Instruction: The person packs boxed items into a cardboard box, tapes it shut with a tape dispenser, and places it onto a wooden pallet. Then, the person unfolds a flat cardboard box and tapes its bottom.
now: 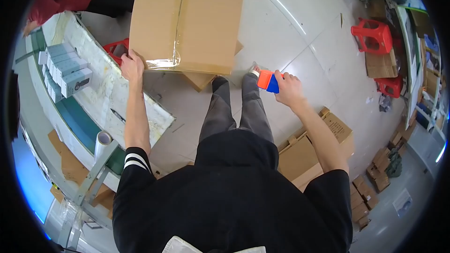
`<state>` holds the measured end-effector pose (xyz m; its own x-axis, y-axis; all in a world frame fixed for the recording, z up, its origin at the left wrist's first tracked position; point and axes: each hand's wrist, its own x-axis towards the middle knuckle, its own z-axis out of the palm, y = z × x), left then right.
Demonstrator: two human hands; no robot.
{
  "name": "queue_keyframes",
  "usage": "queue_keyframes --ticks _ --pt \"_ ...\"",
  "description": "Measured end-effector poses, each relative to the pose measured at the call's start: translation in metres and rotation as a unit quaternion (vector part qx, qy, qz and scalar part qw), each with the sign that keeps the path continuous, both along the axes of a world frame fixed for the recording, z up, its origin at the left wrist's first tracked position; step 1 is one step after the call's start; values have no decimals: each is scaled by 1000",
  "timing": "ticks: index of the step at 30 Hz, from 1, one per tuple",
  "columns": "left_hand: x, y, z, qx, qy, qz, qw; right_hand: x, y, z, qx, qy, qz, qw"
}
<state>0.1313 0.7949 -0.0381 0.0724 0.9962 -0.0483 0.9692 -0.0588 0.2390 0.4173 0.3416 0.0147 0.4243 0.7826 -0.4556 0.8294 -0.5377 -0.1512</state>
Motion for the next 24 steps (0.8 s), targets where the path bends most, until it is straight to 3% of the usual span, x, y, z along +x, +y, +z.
queue_keyframes --ticks 3,6,7,9,12,16,17,19,20,22,23,24 --pt "38 -58 -1 246 47 -241 938 9 -11 -15 63 -13 14 998" --pt "95 -165 24 59 -99 -480 870 19 -1 -19 15 -22 24 999" --pt "112 -200 27 46 -106 -553 825 18 6 -13 -21 -10 14 1000" --pt "128 -256 23 -57 -8 -654 754 12 26 -1 -92 14 -6 996" --pt "135 -301 0 38 211 -699 682 1 51 -20 -52 14 10 999" --pt "158 -307 -11 46 535 -643 546 -13 108 -38 -69 21 9 997" --pt "156 -297 -24 84 552 -681 475 -13 114 -39 -68 18 8 998" --pt "179 -292 14 96 569 -696 427 4 100 -66 -194 22 -19 981" --pt "172 -298 1 71 562 -689 452 9 87 -80 -256 24 -32 966" --pt "171 -305 -4 5 475 -714 515 24 17 -97 -218 51 -127 966" --pt "172 -301 -16 -141 373 -668 628 32 -11 -94 -210 64 -170 961" --pt "179 -300 -47 -280 243 -610 700 43 -41 -85 -212 68 -232 947"
